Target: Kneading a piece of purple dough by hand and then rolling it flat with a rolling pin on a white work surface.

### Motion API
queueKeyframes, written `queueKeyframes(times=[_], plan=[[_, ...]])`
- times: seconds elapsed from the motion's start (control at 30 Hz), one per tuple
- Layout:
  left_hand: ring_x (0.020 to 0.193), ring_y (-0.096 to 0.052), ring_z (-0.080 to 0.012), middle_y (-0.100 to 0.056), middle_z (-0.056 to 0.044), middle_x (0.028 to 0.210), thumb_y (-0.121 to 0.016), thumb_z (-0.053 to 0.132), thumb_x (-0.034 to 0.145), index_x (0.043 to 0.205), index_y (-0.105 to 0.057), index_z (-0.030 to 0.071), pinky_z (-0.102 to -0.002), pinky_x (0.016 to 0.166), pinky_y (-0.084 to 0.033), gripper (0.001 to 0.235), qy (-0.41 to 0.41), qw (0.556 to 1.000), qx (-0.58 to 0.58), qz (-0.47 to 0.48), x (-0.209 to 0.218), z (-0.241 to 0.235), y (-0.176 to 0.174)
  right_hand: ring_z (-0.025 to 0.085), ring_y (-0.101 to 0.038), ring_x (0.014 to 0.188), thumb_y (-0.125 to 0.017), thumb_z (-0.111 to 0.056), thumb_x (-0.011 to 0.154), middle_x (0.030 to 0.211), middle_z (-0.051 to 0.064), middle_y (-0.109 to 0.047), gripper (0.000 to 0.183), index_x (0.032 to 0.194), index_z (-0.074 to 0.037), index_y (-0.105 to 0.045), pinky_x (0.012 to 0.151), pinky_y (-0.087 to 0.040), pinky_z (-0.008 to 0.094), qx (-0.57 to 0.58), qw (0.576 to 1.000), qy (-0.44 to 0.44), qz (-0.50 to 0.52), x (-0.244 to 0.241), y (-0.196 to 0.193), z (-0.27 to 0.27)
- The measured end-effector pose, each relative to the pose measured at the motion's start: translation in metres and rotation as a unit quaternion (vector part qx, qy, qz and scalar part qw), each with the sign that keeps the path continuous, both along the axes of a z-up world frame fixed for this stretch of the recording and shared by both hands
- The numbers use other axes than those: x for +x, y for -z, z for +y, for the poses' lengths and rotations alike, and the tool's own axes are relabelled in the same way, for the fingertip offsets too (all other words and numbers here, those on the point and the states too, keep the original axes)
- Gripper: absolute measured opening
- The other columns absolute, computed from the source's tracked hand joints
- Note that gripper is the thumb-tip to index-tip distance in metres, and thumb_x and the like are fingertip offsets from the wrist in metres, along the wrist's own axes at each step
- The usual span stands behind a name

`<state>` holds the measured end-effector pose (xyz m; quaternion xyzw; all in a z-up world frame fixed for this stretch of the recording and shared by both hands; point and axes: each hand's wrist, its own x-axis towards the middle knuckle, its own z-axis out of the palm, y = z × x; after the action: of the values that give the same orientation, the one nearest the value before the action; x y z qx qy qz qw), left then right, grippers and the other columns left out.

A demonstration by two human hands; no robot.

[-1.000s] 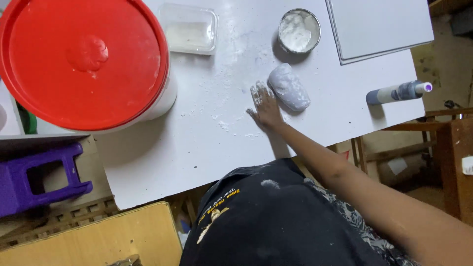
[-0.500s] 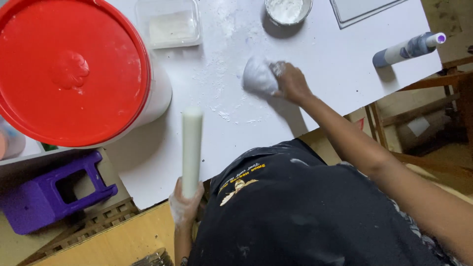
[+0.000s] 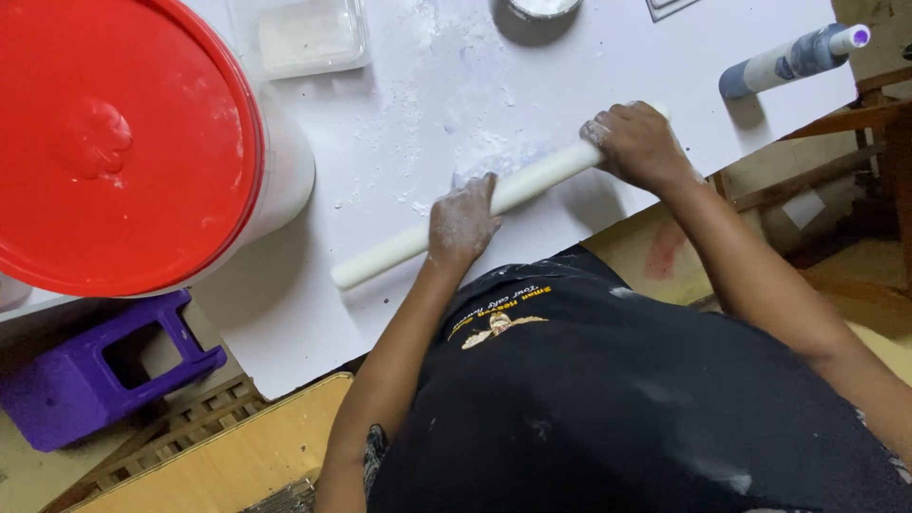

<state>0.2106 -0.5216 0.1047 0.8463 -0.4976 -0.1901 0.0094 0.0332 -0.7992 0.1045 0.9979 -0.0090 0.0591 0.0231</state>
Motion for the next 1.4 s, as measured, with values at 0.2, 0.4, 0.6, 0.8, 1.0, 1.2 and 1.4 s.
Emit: queueKeyframes(times=[0.2, 0.4, 0.6, 0.8, 1.0, 1.2, 1.4], plan=[[0.071, -0.070, -0.0368, -0.070, -0.010, 0.077, -0.034, 0.069, 0.104, 0.095, -0.066, 0.019, -0.051, 0.061, -0.050, 0.060, -0.131, 0.989, -0.009, -0.063, 0.093, 0.050, 0.074, 0.034, -0.068, 0.109, -0.052, -0.083, 0.076, 0.121, 0.007, -0.072, 0.078, 0.130, -0.028, -0.066, 0.085, -0.051, 0.049, 0.161, 0.929, 0.173, 0.286, 0.007, 0.056, -0.059], [0.101, -0.064, -0.0427, -0.068, -0.018, 0.108, -0.031, 0.057, 0.108, 0.115, -0.064, 0.014, -0.058, 0.081, -0.050, 0.055, -0.274, 0.958, -0.073, -0.052, 0.088, 0.039, 0.060, 0.037, -0.058, 0.119, -0.044, -0.037, 0.111, 0.129, 0.017, -0.064, 0.040, 0.124, -0.007, -0.068, 0.086, -0.045, 0.051, 0.203, 0.966, 0.140, 0.082, 0.044, 0.023, -0.047], [0.092, -0.059, -0.0254, -0.063, -0.004, 0.097, -0.049, 0.057, 0.097, 0.123, -0.067, 0.018, -0.042, 0.077, -0.042, 0.050, -0.239, 0.953, -0.025, -0.183, 0.032, 0.054, 0.050, 0.031, -0.039, 0.151, -0.036, -0.031, 0.112, 0.164, 0.014, -0.042, 0.052, 0.160, -0.014, -0.042, 0.115, -0.032, 0.054, 0.099, 0.989, 0.106, -0.009, -0.011, 0.088, -0.043], [0.071, -0.058, -0.0288, -0.055, -0.005, 0.074, -0.057, 0.036, 0.106, 0.086, -0.057, 0.016, -0.044, 0.063, -0.045, 0.029, -0.156, 0.937, -0.186, -0.252, 0.153, -0.013, 0.099, 0.039, -0.023, 0.155, -0.038, -0.031, 0.116, 0.167, 0.021, -0.028, 0.052, 0.162, -0.008, -0.027, 0.123, -0.013, 0.062, 0.204, 0.962, 0.179, 0.032, 0.085, 0.102, -0.110], [0.054, -0.051, -0.0250, -0.045, -0.005, 0.066, -0.059, 0.031, 0.108, 0.079, -0.049, 0.015, -0.040, 0.049, -0.040, 0.034, -0.134, 0.915, -0.236, -0.300, 0.162, -0.034, 0.081, 0.041, -0.022, 0.152, -0.048, -0.033, 0.115, 0.164, 0.026, -0.030, 0.057, 0.157, 0.003, -0.034, 0.122, -0.014, 0.061, 0.215, 0.960, 0.178, 0.026, 0.123, 0.078, -0.117], [0.140, -0.047, -0.0381, -0.046, -0.015, 0.156, -0.054, 0.041, 0.100, 0.153, -0.051, 0.019, -0.054, 0.104, -0.042, 0.057, -0.234, 0.950, -0.107, -0.180, 0.009, 0.049, 0.043, 0.043, -0.038, 0.144, -0.046, -0.029, 0.108, 0.155, 0.022, -0.041, 0.051, 0.153, -0.004, -0.045, 0.117, -0.025, 0.064, 0.147, 0.975, 0.164, -0.006, -0.006, 0.064, -0.037], [0.131, -0.059, -0.0372, -0.056, -0.012, 0.153, -0.054, 0.031, 0.088, 0.154, -0.053, 0.028, -0.053, 0.098, -0.049, 0.067, -0.214, 0.950, -0.139, -0.178, 0.050, 0.030, 0.057, 0.035, -0.035, 0.149, -0.035, -0.032, 0.112, 0.161, 0.014, -0.043, 0.050, 0.154, -0.010, -0.052, 0.116, -0.019, 0.058, 0.097, 0.984, 0.146, -0.011, 0.011, 0.092, -0.053]])
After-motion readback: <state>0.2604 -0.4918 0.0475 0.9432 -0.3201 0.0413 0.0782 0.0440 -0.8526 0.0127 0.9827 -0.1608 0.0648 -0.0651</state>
